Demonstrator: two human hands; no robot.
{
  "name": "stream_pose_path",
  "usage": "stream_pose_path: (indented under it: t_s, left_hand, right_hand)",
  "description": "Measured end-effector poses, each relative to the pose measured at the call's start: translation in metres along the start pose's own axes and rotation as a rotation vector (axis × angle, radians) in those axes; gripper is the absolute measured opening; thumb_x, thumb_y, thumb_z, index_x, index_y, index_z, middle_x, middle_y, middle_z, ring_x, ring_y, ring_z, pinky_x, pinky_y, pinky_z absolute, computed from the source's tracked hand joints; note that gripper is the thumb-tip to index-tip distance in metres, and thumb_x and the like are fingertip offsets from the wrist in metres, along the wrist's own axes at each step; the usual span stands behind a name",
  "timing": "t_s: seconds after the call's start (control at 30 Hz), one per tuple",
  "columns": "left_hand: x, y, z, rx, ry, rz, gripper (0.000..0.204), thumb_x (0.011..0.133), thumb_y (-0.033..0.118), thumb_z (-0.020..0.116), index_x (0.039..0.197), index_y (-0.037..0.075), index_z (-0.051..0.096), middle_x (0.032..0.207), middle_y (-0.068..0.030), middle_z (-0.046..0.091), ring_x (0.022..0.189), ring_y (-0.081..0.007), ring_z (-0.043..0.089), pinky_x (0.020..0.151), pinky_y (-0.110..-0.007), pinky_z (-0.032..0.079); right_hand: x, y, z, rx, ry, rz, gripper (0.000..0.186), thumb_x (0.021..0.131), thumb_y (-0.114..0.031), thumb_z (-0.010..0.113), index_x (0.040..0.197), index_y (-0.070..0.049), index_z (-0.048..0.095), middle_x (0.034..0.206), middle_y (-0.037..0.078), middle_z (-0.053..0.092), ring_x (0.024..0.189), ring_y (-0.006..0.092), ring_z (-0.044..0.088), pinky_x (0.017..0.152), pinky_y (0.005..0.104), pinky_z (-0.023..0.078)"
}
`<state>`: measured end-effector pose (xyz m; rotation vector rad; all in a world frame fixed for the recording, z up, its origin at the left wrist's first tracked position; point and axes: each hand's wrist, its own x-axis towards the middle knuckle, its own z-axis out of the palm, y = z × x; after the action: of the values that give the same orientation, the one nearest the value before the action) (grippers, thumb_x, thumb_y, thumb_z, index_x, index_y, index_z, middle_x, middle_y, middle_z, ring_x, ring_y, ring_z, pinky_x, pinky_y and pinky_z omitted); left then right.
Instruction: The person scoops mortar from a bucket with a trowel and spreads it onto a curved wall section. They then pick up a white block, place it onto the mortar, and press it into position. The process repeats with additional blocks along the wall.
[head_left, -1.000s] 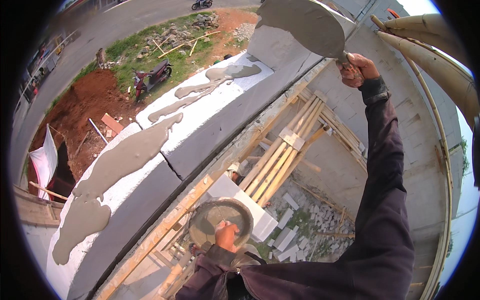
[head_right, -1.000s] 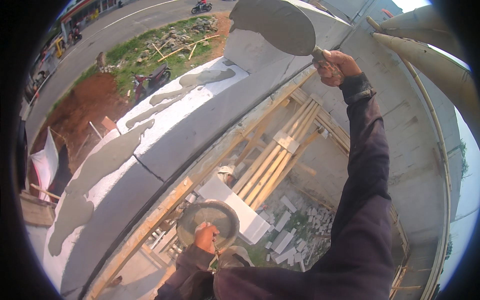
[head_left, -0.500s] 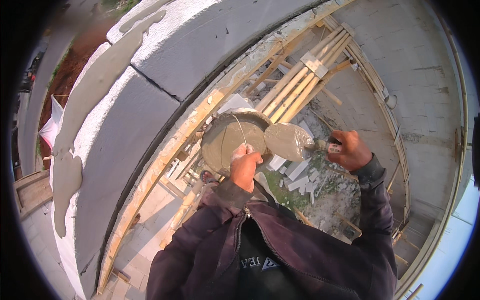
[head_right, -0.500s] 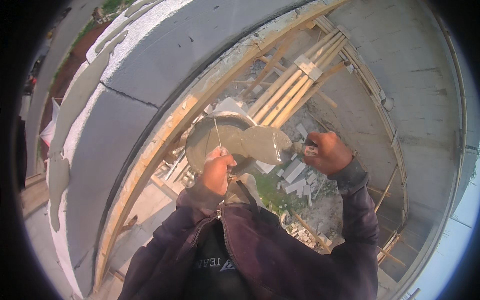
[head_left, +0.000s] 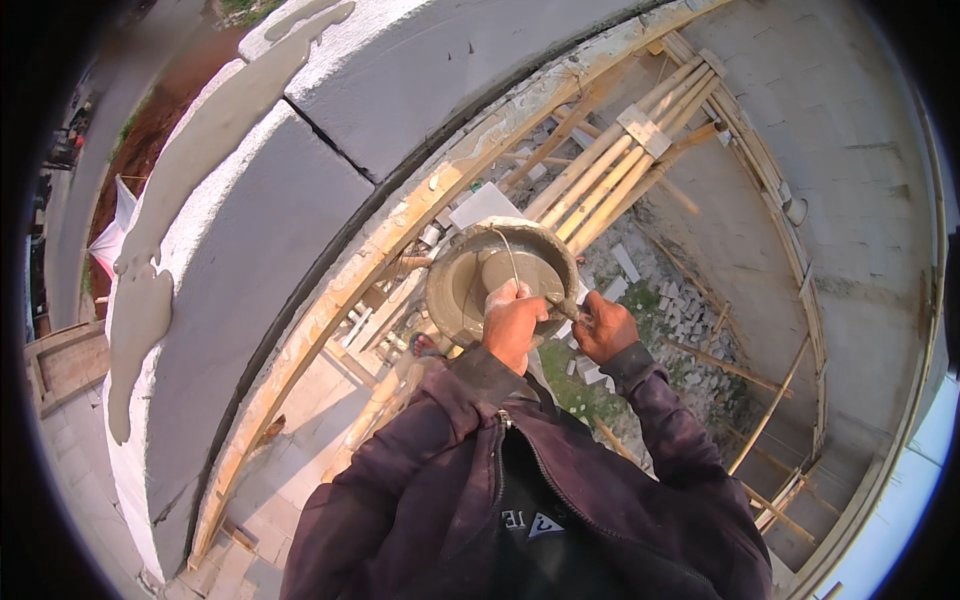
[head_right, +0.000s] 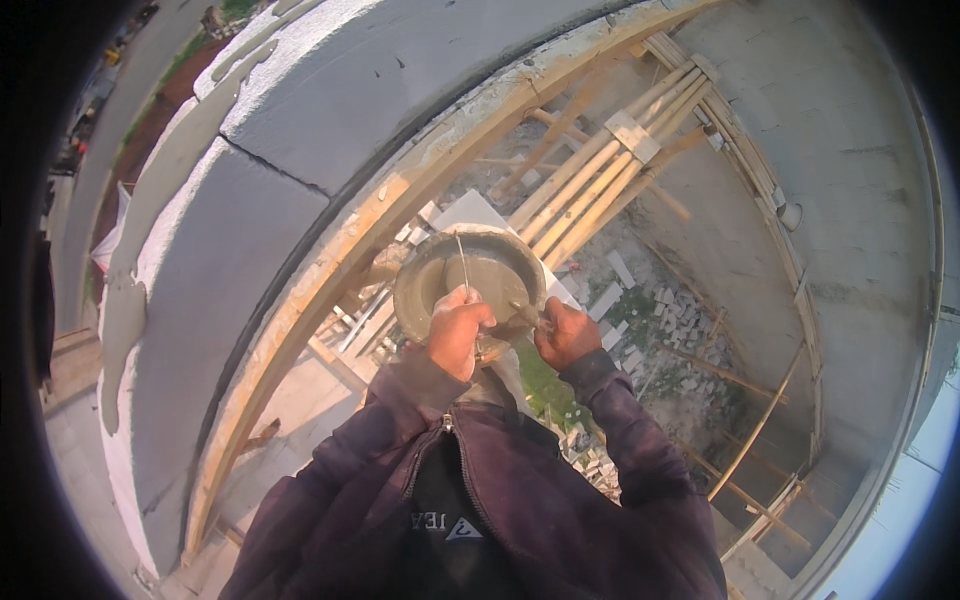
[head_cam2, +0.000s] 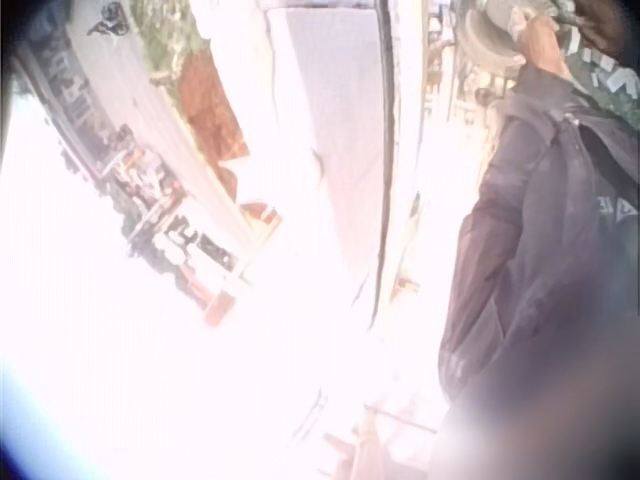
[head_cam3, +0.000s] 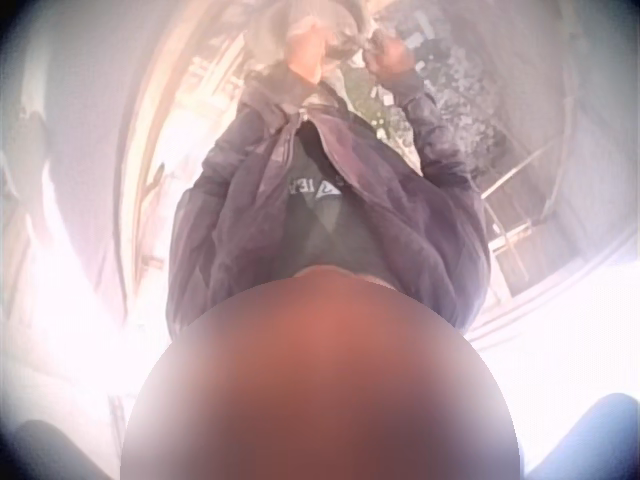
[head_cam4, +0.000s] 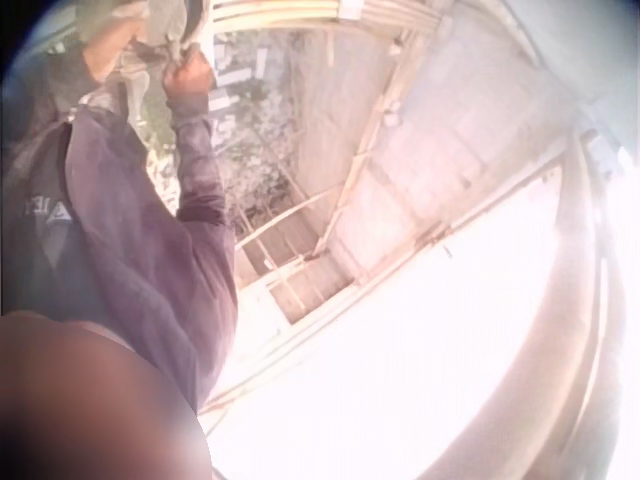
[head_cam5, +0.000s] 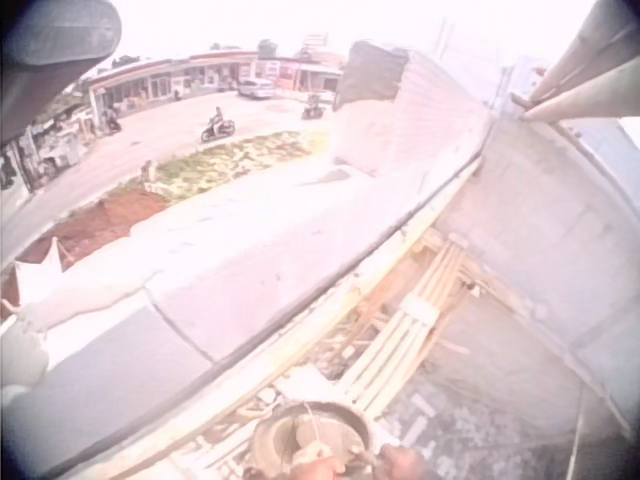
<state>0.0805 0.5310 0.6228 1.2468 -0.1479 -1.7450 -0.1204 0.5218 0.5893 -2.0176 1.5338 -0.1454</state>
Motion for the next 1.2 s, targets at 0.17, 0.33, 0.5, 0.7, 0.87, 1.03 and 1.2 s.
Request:
stream_pose_path:
  t_s: [0.17, 0.33, 0.5, 0.7, 0.87, 1.03, 1.2]
  left_hand:
    - [-0.002, 0.007, 0.000, -0.004, -0.011, -0.019, 0.021, 0.070, -0.004, 0.056, 0.075, 0.010, 0.042, 0.076, 0.0026, 0.040, 0.068, -0.0089, 0.036, 0.062, -0.027, 0.030]
    - [-0.012, 0.014, 0.002, -0.037, -0.002, 0.008, 0.018, 0.071, -0.004, 0.055, 0.080, 0.010, 0.047, 0.075, 0.0016, 0.046, 0.065, -0.0091, 0.042, 0.061, -0.026, 0.031]
    - [-0.013, 0.018, 0.005, -0.041, 0.091, 0.027, 0.020, 0.070, -0.004, 0.057, 0.074, 0.010, 0.044, 0.070, 0.0021, 0.044, 0.060, -0.0081, 0.038, 0.055, -0.025, 0.030]
    - [0.001, 0.012, -0.005, -0.096, 0.162, 0.027, 0.020, 0.068, -0.004, 0.057, 0.074, 0.009, 0.043, 0.070, 0.0028, 0.041, 0.059, -0.0082, 0.037, 0.054, -0.026, 0.029]
    - [0.015, 0.003, -0.021, -0.110, 0.139, 0.022, 0.019, 0.069, -0.004, 0.056, 0.076, 0.010, 0.045, 0.071, 0.0019, 0.043, 0.059, -0.0103, 0.040, 0.054, -0.026, 0.030]
    - [0.025, -0.004, -0.037, -0.135, 0.191, 0.039, 0.018, 0.071, -0.003, 0.056, 0.077, 0.010, 0.048, 0.072, 0.0013, 0.046, 0.059, -0.0109, 0.042, 0.052, -0.026, 0.031]
    - [0.027, -0.010, -0.051, -0.140, 0.172, 0.051, 0.017, 0.071, -0.002, 0.057, 0.079, 0.009, 0.049, 0.073, 0.0010, 0.047, 0.059, -0.0102, 0.042, 0.052, -0.025, 0.031]
  right_hand:
    - [-0.017, 0.021, -0.016, 0.063, -0.010, 0.085, 0.031, 0.073, -0.020, 0.071, 0.094, -0.003, 0.055, 0.080, 0.022, 0.066, 0.077, 0.0446, 0.064, 0.066, 0.0500, 0.050]
    - [-0.016, 0.019, -0.069, 0.222, 0.050, 0.015, 0.031, 0.072, -0.017, 0.077, 0.089, 0.001, 0.057, 0.068, 0.016, 0.056, 0.060, 0.0188, 0.048, 0.060, 0.0380, 0.045]
    - [0.007, -0.017, -0.202, 0.244, 0.022, -0.035, 0.034, 0.072, -0.018, 0.079, 0.095, 0.002, 0.063, 0.074, 0.007, 0.060, 0.070, 0.0181, 0.054, 0.066, 0.0364, 0.046]
    - [0.096, -0.092, -0.352, 0.361, 0.031, -0.235, 0.047, 0.076, -0.041, 0.079, 0.089, 0.002, 0.063, 0.070, 0.004, 0.056, 0.057, 0.0101, 0.052, 0.051, 0.0238, 0.042]
    - [0.236, -0.124, -0.411, 0.484, -0.172, -0.408, 0.040, 0.087, -0.038, 0.067, 0.088, 0.002, 0.064, 0.065, 0.005, 0.056, 0.045, 0.0112, 0.050, 0.040, 0.0247, 0.036]
    - [0.270, -0.074, -0.442, 0.717, -0.273, -0.306, 0.047, 0.085, -0.036, 0.068, 0.094, 0.010, 0.063, 0.060, 0.009, 0.057, 0.038, 0.0129, 0.049, 0.031, 0.0243, 0.036]
    - [0.193, -0.026, -0.429, 0.692, -0.228, -0.282, 0.045, 0.081, -0.035, 0.070, 0.087, 0.009, 0.065, 0.059, 0.010, 0.056, 0.039, 0.0130, 0.049, 0.031, 0.0250, 0.037]
